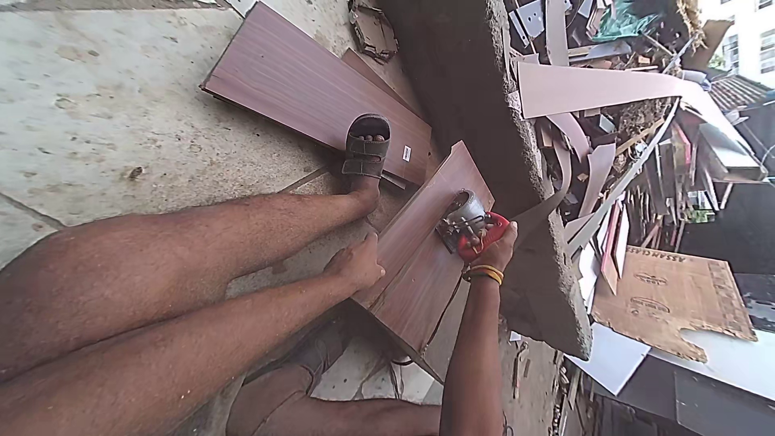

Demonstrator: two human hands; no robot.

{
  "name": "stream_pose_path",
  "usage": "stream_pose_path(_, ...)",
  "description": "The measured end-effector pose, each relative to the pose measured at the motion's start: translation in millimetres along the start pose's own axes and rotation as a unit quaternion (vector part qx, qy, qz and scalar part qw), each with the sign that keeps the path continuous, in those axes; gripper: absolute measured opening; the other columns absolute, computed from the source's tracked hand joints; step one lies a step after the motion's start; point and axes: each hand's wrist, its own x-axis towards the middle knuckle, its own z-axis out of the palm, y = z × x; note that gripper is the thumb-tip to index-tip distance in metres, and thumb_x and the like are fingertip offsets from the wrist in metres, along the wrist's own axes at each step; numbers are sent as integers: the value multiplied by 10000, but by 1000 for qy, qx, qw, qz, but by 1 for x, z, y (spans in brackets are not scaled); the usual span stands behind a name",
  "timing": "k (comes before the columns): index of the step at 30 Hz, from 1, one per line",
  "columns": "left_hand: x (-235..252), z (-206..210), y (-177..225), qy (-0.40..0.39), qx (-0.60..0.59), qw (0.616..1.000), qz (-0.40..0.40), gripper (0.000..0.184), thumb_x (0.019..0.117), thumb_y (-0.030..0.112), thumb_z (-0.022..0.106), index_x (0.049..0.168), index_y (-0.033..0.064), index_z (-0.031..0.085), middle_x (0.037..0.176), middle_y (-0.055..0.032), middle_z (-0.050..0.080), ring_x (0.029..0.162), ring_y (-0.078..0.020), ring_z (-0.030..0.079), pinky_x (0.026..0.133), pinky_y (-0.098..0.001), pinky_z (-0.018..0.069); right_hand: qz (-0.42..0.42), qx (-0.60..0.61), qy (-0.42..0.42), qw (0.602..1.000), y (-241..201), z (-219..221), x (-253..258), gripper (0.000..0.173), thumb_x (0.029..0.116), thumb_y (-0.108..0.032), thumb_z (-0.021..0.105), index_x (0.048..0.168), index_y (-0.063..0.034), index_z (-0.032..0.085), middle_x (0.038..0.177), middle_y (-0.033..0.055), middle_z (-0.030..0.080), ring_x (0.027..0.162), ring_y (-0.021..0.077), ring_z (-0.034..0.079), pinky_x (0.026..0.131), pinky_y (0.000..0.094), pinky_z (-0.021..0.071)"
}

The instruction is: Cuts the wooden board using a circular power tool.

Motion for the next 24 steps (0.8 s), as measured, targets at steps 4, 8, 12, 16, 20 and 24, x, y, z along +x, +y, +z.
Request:
stream_pose_path(4,2,1,-1,5,0,1000,1,760,956,329,720,1526,15,327,1312,-262,614,1218,-422,626,1008,-591,507,-11,11,-23,1000,6,-3,2,654,1096,-583,226,920,-78,602,533,11,499,379,130,476,361,308,450)
stream_pose_path(8,2,1,-1,4,2,1000,1,741,955,325,719,1511,10,344,1311,-261,615,1220,-427,623,1005,-594,507,-70,39,-51,995,21,-11,6,520,1110,-471,379,937,-51,632,535,21,522,379,133,502,352,317,474)
stream_pose_path(12,0,1,0,4,0,1000,-1,761,958,320,716,1529,8,323,1323,-265,609,1232,-427,617,1017,-592,500,-103,69,-52,991,30,-17,-2,330,1086,-307,513,929,-30,600,521,23,524,380,136,524,364,318,502)
stream_pose_path(16,3,2,-1,4,-2,1000,0,775,953,330,722,1532,8,319,1343,-258,604,1237,-425,615,1023,-599,494,-185,97,-35,977,54,-24,-29,186,970,-171,614,1053,-12,565,586,18,571,446,126,574,435,310,548)
stream_pose_path(20,4,2,-1,0,-7,1000,-2,780,950,328,731,1528,6,319,1346,-265,599,1239,-431,612,1017,-606,497,-258,113,-13,959,86,-29,-56,267,862,-113,681,1091,-4,596,672,21,663,531,118,647,513,305,595)
stream_pose_path(24,6,2,-2,7,-7,1000,-5,804,936,330,752,1534,14,317,1365,-268,588,1248,-434,607,1024,-615,489,-197,149,2,969,90,-30,-71,326,809,39,671,1122,6,585,805,50,697,669,139,689,635,318,619)
